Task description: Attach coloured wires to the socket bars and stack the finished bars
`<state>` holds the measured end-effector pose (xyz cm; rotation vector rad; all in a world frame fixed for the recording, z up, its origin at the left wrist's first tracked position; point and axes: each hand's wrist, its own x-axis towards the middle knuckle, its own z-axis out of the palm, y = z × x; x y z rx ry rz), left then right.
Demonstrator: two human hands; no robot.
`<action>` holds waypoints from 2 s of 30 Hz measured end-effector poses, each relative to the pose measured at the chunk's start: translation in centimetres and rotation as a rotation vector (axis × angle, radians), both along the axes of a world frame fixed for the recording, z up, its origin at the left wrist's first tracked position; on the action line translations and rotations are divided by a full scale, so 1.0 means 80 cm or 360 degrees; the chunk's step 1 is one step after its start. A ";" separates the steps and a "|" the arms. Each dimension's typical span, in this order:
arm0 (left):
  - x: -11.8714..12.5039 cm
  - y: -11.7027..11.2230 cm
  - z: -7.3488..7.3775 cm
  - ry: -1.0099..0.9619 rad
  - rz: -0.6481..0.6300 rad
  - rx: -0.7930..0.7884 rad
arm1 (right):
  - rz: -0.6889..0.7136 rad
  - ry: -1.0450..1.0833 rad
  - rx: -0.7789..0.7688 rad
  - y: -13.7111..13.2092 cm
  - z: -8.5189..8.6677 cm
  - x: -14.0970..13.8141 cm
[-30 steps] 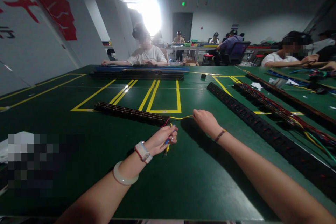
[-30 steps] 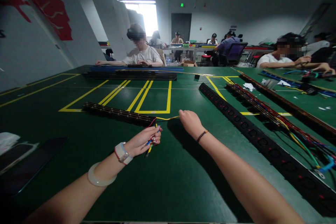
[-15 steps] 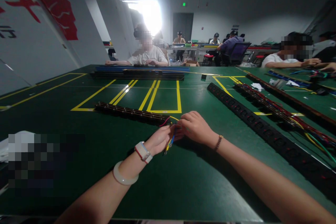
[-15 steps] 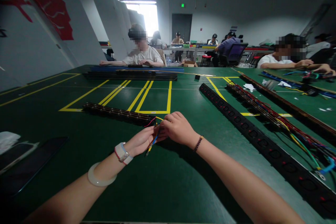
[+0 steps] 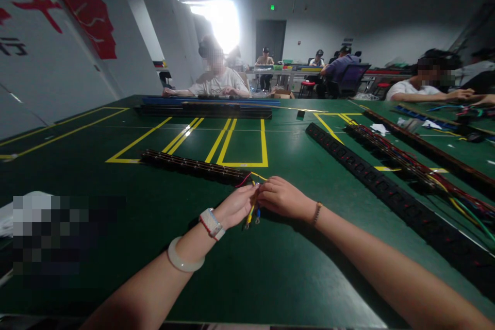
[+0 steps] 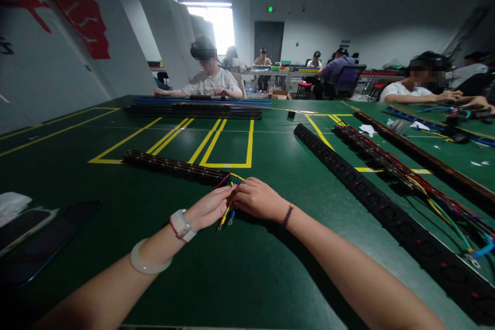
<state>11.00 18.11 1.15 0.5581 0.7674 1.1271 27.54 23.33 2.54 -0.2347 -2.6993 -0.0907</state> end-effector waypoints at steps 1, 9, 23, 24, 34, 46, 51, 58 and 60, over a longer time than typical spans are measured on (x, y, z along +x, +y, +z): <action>0.000 0.000 -0.001 0.0005 0.0004 0.0002 | -0.0025 0.0004 0.0014 -0.001 -0.001 -0.001; 0.001 0.001 0.002 -0.0027 0.0040 0.0005 | -0.0133 -0.0009 0.0033 -0.012 0.000 -0.007; 0.005 -0.004 0.003 0.0221 -0.0135 0.0075 | -0.0523 0.0839 -0.0533 0.015 0.001 -0.056; 0.005 -0.004 0.003 0.0229 -0.0130 0.0083 | -0.0521 0.0823 -0.0527 0.017 0.003 -0.065; 0.008 -0.006 0.011 0.0321 -0.0127 0.0106 | -0.0549 0.0550 -0.0424 0.039 -0.005 -0.123; 0.000 -0.006 0.004 0.0269 -0.0237 0.0124 | -0.0627 0.0697 -0.0308 0.013 0.004 -0.060; -0.002 -0.010 0.008 0.0485 -0.0203 0.0126 | -0.0664 0.0508 -0.0189 0.013 -0.014 -0.004; -0.007 -0.007 0.016 0.1310 -0.0150 0.0302 | -0.0919 0.0151 -0.0122 0.022 -0.026 0.021; -0.011 -0.006 0.016 0.1641 -0.0133 0.0435 | -0.0934 0.0106 -0.0168 0.024 -0.025 0.021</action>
